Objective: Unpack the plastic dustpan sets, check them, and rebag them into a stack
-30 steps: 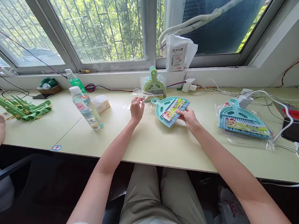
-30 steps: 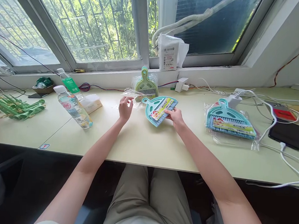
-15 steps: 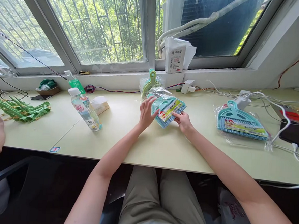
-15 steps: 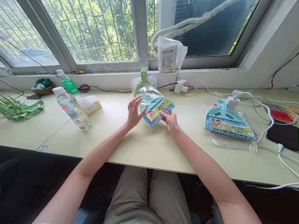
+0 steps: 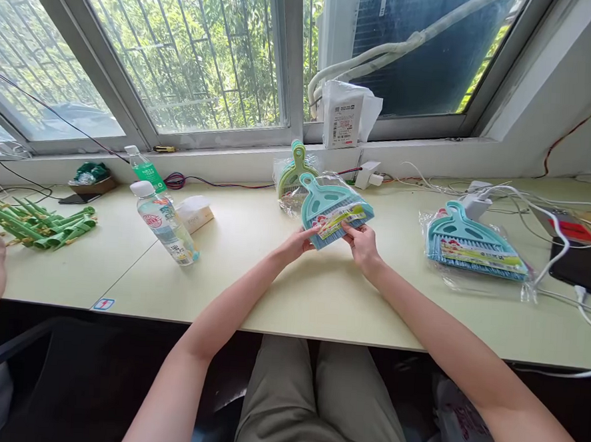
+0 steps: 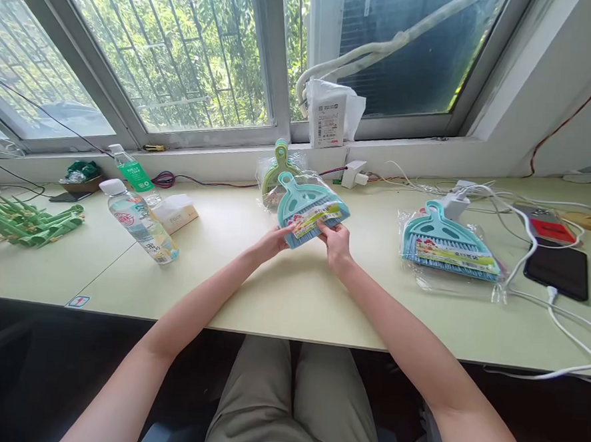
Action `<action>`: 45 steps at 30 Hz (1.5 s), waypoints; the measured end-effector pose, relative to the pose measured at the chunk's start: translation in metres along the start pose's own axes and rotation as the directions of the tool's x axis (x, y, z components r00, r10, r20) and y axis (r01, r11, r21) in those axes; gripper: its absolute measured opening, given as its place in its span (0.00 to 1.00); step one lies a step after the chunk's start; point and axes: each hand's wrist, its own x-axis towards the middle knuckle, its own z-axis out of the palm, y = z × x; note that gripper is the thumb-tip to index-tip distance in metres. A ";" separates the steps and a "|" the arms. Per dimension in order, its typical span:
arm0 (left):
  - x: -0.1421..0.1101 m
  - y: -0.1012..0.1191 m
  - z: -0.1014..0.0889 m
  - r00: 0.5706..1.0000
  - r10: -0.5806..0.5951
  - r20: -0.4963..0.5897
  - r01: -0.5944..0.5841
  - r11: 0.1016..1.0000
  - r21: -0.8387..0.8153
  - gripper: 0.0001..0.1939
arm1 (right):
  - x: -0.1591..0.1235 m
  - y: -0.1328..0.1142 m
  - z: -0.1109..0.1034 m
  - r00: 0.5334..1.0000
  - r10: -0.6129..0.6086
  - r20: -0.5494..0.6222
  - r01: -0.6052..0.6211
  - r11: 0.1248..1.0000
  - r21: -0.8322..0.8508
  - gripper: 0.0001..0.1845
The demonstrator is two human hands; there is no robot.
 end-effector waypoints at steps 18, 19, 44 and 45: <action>-0.012 -0.014 0.022 0.944 -0.135 0.300 0.130 0.991 0.036 0.33 | 0.002 0.001 -0.002 0.989 -0.008 -0.146 0.026 0.993 0.119 0.14; -0.010 -0.015 0.021 0.960 -0.114 0.256 0.111 0.993 0.029 0.32 | 0.002 0.002 -0.001 0.989 -0.005 -0.149 0.024 0.991 0.129 0.14; 0.018 0.013 -0.056 0.922 -0.044 -0.385 -0.046 0.974 -0.222 0.21 | 0.032 -0.021 -0.042 0.694 -0.419 0.585 0.668 0.072 -0.740 0.09; 0.018 0.012 -0.057 0.928 -0.063 -0.368 -0.020 0.976 -0.218 0.21 | 0.032 -0.022 -0.041 0.688 -0.440 0.577 0.680 0.112 -0.725 0.04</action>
